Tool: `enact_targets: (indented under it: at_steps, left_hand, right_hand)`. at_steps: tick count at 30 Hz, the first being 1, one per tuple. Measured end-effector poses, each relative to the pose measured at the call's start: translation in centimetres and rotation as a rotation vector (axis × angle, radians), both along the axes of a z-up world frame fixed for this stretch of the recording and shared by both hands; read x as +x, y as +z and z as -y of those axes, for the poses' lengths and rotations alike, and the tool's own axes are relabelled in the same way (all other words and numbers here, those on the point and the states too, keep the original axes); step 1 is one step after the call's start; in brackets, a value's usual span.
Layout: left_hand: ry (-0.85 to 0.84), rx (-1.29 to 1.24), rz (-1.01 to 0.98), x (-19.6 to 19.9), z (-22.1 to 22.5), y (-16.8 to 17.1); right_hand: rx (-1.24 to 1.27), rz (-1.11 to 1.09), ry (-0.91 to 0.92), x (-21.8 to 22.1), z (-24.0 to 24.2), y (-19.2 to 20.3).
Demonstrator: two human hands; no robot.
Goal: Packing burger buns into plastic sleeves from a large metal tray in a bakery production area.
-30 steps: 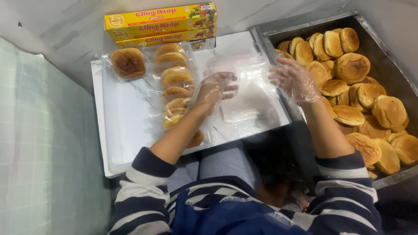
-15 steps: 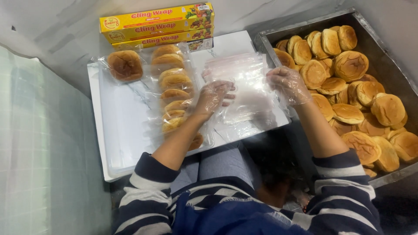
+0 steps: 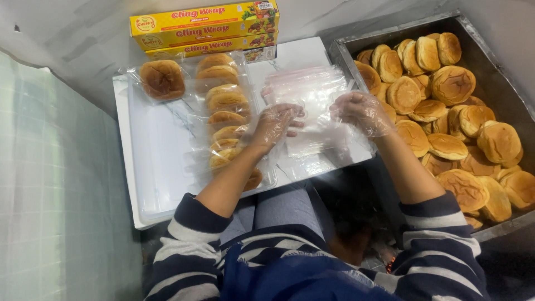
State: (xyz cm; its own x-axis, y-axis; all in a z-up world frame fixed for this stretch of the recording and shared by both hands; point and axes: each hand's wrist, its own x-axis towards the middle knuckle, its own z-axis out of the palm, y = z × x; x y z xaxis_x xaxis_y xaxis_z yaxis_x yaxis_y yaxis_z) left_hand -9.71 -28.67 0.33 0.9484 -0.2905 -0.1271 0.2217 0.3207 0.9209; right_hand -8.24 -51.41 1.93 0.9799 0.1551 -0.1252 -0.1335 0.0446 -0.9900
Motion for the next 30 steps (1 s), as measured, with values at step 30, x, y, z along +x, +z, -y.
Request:
enact_targets:
  at_steps: [30]
  left_hand:
    - [0.341, 0.544, 1.130, -1.4, -0.7, 1.5]
  right_hand:
    - [0.193, -0.147, -0.194, 1.0, 1.9, 0.2]
